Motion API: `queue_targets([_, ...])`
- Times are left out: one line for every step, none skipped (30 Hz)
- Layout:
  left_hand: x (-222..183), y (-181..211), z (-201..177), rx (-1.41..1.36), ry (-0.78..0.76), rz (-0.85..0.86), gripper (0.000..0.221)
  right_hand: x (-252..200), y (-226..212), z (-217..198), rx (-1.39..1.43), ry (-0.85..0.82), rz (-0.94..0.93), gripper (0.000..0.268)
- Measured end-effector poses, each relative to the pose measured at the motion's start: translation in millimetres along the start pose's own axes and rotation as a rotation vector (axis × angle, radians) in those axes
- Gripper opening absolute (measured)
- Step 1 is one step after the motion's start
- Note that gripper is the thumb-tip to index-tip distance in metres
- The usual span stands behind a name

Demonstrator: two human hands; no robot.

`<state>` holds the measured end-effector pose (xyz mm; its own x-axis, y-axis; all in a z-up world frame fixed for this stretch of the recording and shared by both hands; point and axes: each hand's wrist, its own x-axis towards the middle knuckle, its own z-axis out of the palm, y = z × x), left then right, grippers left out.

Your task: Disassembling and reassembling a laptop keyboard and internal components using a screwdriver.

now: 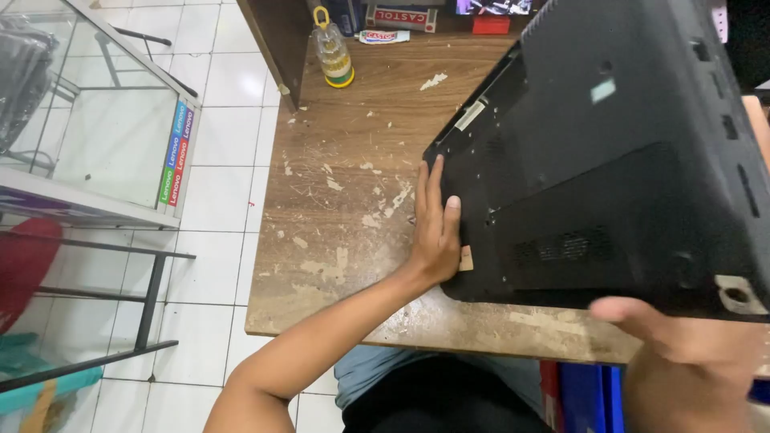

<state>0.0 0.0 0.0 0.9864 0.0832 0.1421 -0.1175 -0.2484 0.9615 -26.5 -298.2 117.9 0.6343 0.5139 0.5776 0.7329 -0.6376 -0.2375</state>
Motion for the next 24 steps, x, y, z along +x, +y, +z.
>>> queue_targets([-1, 0, -3, 0.002, 0.004, -0.001, 0.079, -16, -4, 21, 0.003, 0.000, -0.003, 0.122])
queue_targets([-2, -1, -6, -0.006, -0.009, 0.032, 0.073, -32, -8, 42, -0.082, -0.055, 0.110, 0.123])
queue_targets([0, -2, -9, -0.014, -0.023, 0.069, 0.068, -47, -10, 64, -0.171, -0.106, 0.222, 0.123])
queue_targets([3, 0, -17, -0.013, -0.020, 0.072, 0.068, -28, -24, 68, -0.170, -0.103, 0.218, 0.123])
queue_targets([2, 1, -25, 0.046, 0.008, 0.116, 0.065, -11, -40, 71, -0.324, 0.000, -0.100, 0.087])
queue_targets([2, 1, -34, 0.105, 0.035, 0.160, 0.063, 7, -56, 75, -0.470, 0.107, -0.421, 0.057])
queue_targets([2, 14, -48, 0.106, 0.039, 0.155, 0.063, 41, -85, 69, -0.465, 0.104, -0.424, 0.057])
queue_targets([1, 27, -64, -0.036, 0.064, 0.235, 0.058, 75, -114, 63, -0.149, 0.210, -0.210, 0.077])
queue_targets([1, 40, -81, -0.175, 0.096, 0.317, 0.056, 111, -143, 58, 0.171, 0.313, 0.002, 0.100])
queue_targets([-3, 62, -97, -0.171, 0.106, 0.314, 0.056, 112, -150, 65, 0.180, 0.308, -0.005, 0.100])
queue_targets([-9, 84, -114, -0.265, 0.069, 0.278, 0.066, 113, -156, 72, 0.301, 0.304, 0.036, 0.104])
queue_targets([-15, 106, -130, -0.358, 0.032, 0.243, 0.084, 113, -163, 79, 0.423, 0.297, 0.077, 0.110])
queue_targets([-21, 113, -142, -0.356, 0.047, 0.237, 0.084, 116, -169, 88, 0.433, 0.287, 0.071, 0.110])
queue_targets([-27, 120, -155, -0.459, -0.004, 0.189, 0.091, 119, -174, 97, 0.538, 0.312, 0.008, 0.110])
queue_targets([-32, 127, -168, -0.561, -0.057, 0.145, 0.098, 123, -180, 106, 0.642, 0.340, -0.056, 0.113])
queue_targets([-38, 127, -173, -0.559, -0.043, 0.143, 0.098, 127, -186, 112, 0.652, 0.332, -0.062, 0.113])
queue_targets([-44, 126, -177, -0.696, 0.002, 0.152, 0.092, 130, -193, 117, 0.583, 0.303, -0.092, 0.114])
queue_targets([-50, 126, -180, -0.832, 0.048, 0.162, 0.087, 131, -199, 121, 0.513, 0.274, -0.123, 0.116])
queue_targets([-54, 127, -192, -0.830, 0.049, 0.157, 0.087, 130, -200, 127, 0.516, 0.272, -0.119, 0.116])
queue_targets([-58, 129, -203, -0.836, 0.070, 0.142, 0.083, 128, -202, 133, 0.556, 0.146, -0.175, 0.104])
queue_targets([-61, 130, -212, -0.845, 0.086, 0.125, 0.080, 126, -202, 138, 0.590, 0.019, -0.226, 0.092])
queue_targets([-64, 121, -227, -0.848, 0.081, 0.118, 0.080, 123, -201, 144, 0.588, 0.018, -0.218, 0.092])
queue_targets([-67, 111, -241, -0.834, 0.103, 0.058, 0.079, 120, -200, 151, 0.522, -0.034, -0.256, 0.088])
queue_targets([-71, 102, -256, -0.819, 0.125, -0.002, 0.078, 117, -199, 158, 0.456, -0.086, -0.293, 0.084])
